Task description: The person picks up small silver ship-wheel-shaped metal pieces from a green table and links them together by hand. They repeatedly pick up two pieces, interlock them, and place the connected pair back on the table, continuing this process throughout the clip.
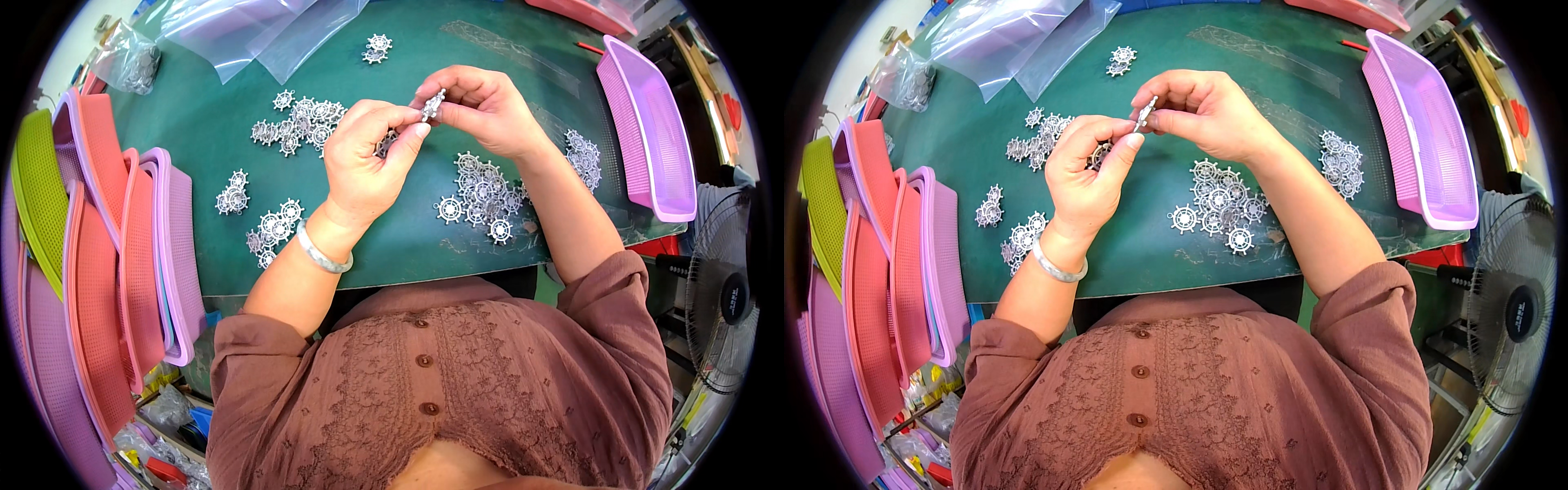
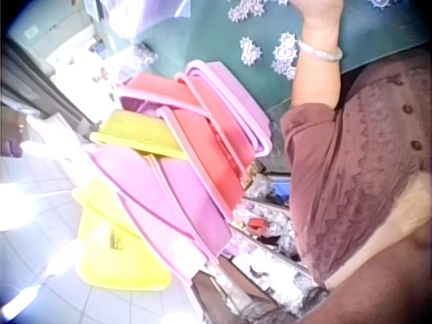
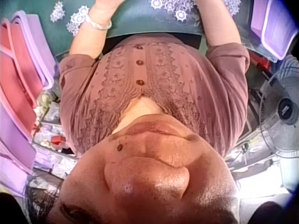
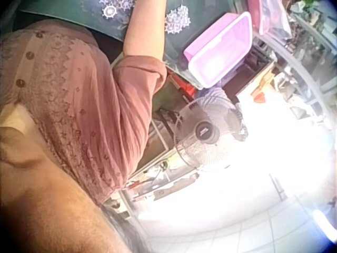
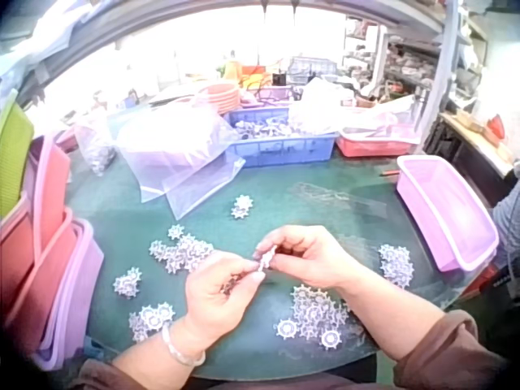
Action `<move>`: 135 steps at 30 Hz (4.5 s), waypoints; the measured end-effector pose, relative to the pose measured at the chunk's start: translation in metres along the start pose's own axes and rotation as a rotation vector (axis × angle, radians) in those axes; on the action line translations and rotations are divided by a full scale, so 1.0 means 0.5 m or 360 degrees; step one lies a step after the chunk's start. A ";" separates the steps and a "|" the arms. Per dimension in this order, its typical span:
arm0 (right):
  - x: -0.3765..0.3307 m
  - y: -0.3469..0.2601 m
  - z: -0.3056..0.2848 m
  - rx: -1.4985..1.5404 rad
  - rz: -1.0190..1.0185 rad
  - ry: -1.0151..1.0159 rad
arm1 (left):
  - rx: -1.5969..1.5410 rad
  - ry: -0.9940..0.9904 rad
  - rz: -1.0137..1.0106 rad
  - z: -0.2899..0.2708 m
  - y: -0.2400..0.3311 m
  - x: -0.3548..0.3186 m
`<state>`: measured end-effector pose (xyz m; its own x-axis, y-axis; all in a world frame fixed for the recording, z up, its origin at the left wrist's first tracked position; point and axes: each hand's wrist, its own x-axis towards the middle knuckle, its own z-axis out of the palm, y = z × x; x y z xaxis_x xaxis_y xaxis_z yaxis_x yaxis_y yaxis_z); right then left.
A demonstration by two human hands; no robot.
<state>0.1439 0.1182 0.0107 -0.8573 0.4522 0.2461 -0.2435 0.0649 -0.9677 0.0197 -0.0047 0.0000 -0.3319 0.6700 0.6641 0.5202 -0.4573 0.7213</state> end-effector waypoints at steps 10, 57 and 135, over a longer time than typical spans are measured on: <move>-0.001 -0.005 0.001 0.0016 0.0123 -0.0114 | 0.0001 0.0026 -0.0089 -0.001 0.000 0.000; -0.001 -0.003 0.004 -0.0066 -0.0009 0.0031 | 0.0291 0.0050 0.0116 -0.009 0.007 0.005; -0.001 0.005 0.000 -0.0133 0.0102 -0.0037 | 0.0046 -0.0039 -0.0216 -0.010 -0.009 0.000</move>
<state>0.1437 0.1179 0.0079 -0.8804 0.4371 0.1836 -0.1499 0.1108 -0.9825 0.0133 -0.0054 -0.0023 -0.3816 0.7387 0.5556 0.4943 -0.3448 0.7980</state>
